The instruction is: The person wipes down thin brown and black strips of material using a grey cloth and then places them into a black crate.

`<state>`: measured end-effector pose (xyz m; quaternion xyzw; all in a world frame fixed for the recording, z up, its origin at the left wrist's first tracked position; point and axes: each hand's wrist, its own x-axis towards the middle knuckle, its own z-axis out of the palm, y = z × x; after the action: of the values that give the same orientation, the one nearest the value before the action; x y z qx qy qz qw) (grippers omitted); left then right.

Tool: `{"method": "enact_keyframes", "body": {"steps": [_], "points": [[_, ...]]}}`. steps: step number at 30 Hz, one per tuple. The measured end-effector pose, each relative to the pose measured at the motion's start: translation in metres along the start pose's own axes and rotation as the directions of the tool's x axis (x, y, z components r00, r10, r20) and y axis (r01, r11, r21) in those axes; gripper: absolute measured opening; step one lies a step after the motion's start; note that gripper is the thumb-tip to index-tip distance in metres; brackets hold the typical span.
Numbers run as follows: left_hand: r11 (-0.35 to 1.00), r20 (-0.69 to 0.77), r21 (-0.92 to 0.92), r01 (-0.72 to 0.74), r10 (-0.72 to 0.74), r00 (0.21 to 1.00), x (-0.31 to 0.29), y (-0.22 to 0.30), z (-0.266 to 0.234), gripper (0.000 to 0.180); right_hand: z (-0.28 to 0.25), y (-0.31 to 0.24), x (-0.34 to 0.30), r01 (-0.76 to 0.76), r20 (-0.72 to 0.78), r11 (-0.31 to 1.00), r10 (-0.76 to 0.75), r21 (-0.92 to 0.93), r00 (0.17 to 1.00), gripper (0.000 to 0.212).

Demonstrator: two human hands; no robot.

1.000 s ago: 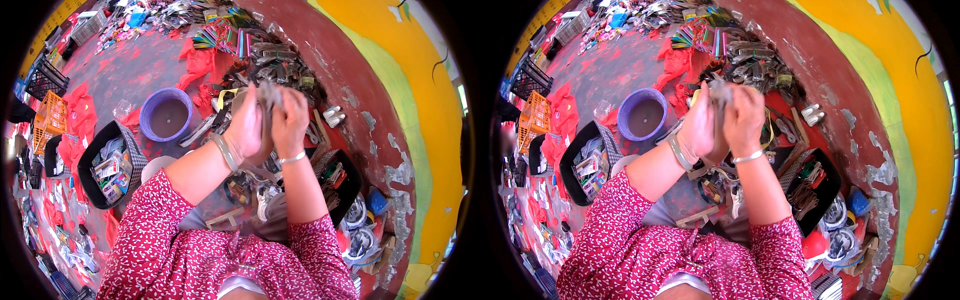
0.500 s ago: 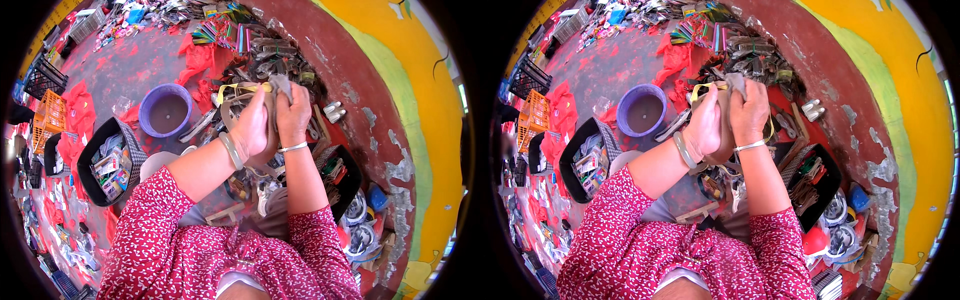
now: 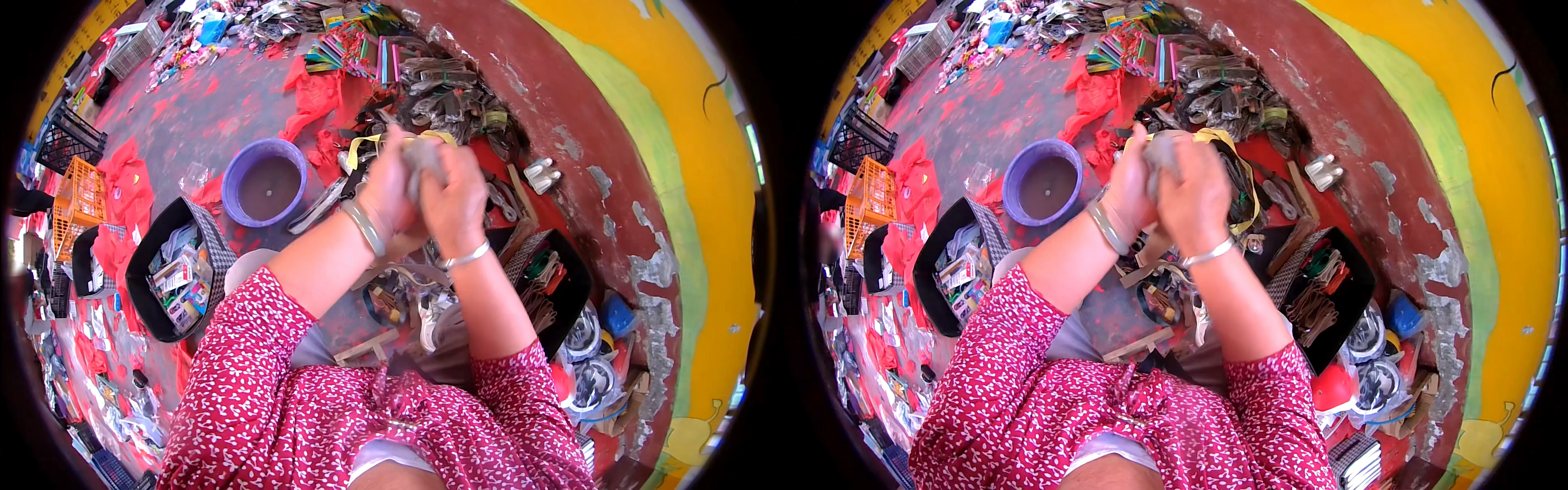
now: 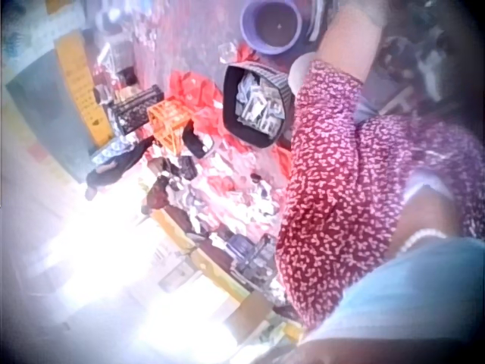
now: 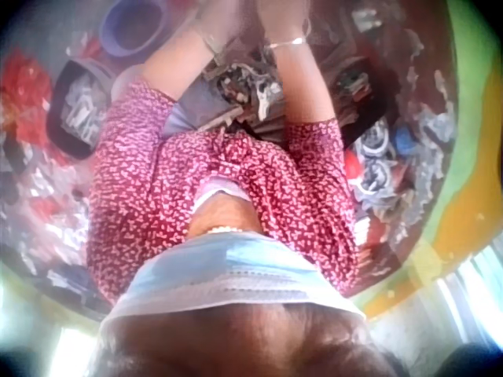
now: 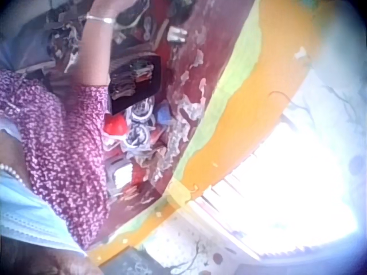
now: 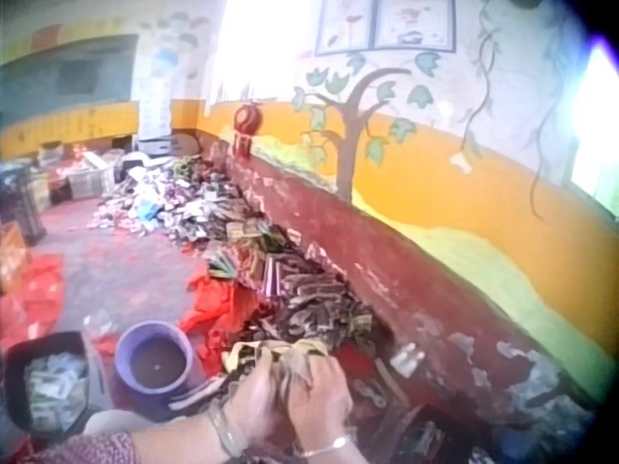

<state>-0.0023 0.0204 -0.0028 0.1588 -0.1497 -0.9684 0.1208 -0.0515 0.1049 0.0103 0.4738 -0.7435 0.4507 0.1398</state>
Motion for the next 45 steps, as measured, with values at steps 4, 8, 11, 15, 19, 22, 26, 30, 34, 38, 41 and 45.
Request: {"method": "enact_keyframes", "body": {"steps": [4,8,11,15,19,22,26,30,34,38,41,45], "points": [[0.999,0.113,0.025,-0.046,0.043,0.993,-0.013,0.001,0.006,0.063,0.004,-0.008,-0.008,0.12,-0.046,0.989,-0.124,-0.086,0.991,0.024],[0.995,0.16,0.024,0.1,-0.103,0.982,-0.008,-0.021,0.0,0.054,-0.007,0.057,0.02,-0.374,-0.047,0.927,0.373,-0.018,0.927,0.013],[1.0,0.232,0.022,-0.022,0.016,0.973,-0.005,-0.001,0.003,0.061,-0.033,0.081,0.022,-0.654,0.227,0.433,0.699,0.62,0.678,0.017],[0.982,0.253,-0.103,-0.16,0.181,0.95,-0.004,0.033,0.01,0.062,-0.068,0.087,0.012,-0.817,0.731,0.246,0.366,0.521,0.576,0.032],[0.965,0.272,-0.148,-0.218,0.251,0.929,-0.003,0.046,0.003,0.064,-0.039,0.044,-0.005,-0.667,0.818,0.581,0.003,0.466,0.575,0.027],[0.958,0.23,-0.233,-0.168,0.222,0.948,0.0,0.048,-0.005,0.064,-0.031,0.019,-0.005,-0.75,0.894,0.593,0.108,0.292,0.434,0.024],[0.992,0.109,-0.033,-0.123,0.125,0.986,-0.001,0.046,0.002,0.076,-0.033,0.014,-0.006,-0.827,0.818,0.289,0.189,0.483,0.543,0.023],[0.949,0.213,0.272,-0.159,0.102,0.972,-0.001,0.023,0.005,0.072,-0.033,0.013,-0.003,-0.713,0.715,-0.112,0.239,0.692,0.657,0.021],[0.964,0.312,0.116,-0.239,0.193,0.93,0.0,0.022,0.001,0.061,-0.037,0.008,0.002,-0.668,0.614,0.016,0.38,0.744,0.692,0.02],[0.964,0.305,0.09,-0.25,0.213,0.928,0.001,0.032,0.004,0.059,-0.04,0.004,0.005,-0.405,0.185,0.533,0.418,0.743,0.889,0.021],[0.994,0.244,-0.07,-0.08,0.095,0.965,-0.009,0.011,0.005,0.065,-0.016,-0.014,-0.005,0.077,-0.039,0.982,-0.071,0.175,0.997,0.032],[0.997,0.249,-0.076,0.014,0.006,0.969,-0.024,-0.019,0.013,0.067,-0.006,0.001,0.011,0.06,-0.092,0.997,-0.056,0.042,0.994,0.019]]}}
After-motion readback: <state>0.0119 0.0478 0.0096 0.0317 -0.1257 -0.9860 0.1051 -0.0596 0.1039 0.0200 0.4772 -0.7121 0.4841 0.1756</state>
